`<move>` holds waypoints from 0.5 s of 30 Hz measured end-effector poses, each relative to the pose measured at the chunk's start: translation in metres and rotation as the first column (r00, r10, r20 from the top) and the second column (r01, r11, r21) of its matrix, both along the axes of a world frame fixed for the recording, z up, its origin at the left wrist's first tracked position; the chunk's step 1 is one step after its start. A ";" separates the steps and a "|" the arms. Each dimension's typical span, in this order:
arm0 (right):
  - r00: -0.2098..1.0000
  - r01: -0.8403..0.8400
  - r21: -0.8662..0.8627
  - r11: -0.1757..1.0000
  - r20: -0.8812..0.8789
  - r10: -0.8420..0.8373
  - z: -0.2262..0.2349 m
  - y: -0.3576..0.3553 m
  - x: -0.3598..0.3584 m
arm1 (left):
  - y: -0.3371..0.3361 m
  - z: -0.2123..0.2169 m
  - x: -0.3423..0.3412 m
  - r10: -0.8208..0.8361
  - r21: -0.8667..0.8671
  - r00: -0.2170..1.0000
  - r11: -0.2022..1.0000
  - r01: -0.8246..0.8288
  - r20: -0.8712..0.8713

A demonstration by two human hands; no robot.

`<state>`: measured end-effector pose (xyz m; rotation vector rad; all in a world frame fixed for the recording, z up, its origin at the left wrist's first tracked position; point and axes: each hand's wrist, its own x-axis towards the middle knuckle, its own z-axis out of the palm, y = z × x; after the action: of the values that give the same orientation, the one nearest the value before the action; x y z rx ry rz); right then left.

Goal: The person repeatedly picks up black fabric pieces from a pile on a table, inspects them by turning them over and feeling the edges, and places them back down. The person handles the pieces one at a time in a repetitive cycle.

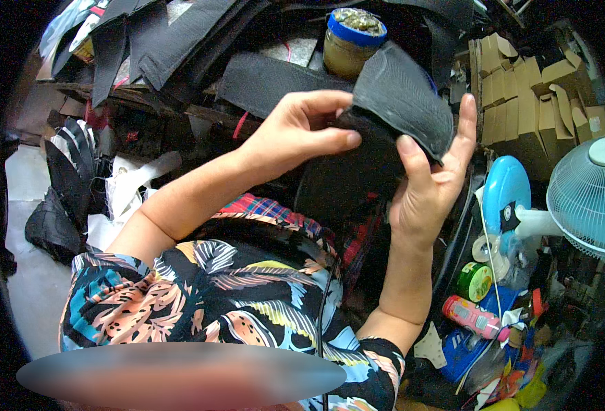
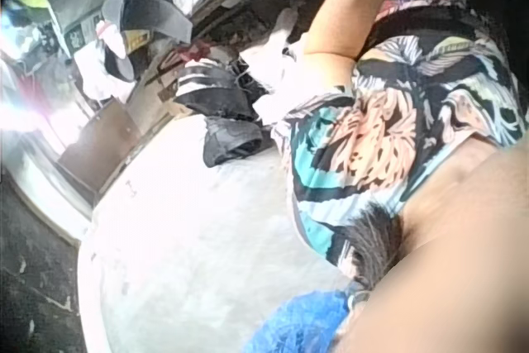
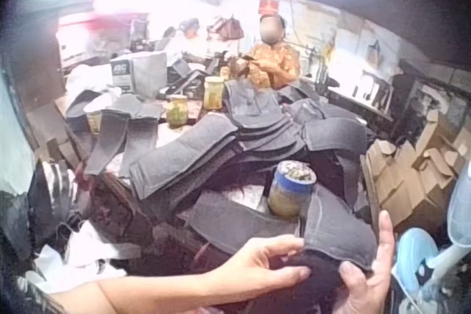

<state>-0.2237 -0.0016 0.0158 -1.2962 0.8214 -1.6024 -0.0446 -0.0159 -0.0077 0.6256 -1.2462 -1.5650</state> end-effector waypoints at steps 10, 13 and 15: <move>0.998 0.017 -0.002 1.000 -0.059 -0.018 0.001 -0.002 0.016 | -0.004 0.010 0.009 -0.036 0.162 0.990 0.985 0.057 -0.133; 0.997 -0.046 0.058 0.997 -0.065 0.050 0.005 0.000 0.009 | -0.007 0.003 0.017 -0.093 0.194 0.959 0.970 0.148 -0.269; 0.988 -0.150 0.099 0.984 -0.033 0.154 0.007 0.002 0.003 | -0.007 -0.005 0.023 -0.104 0.267 0.962 0.948 0.173 -0.254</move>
<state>-0.2210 0.0006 0.0224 -1.2947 0.7954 -1.4040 -0.0218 -0.0224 -0.0131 0.5205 -0.9069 -1.9003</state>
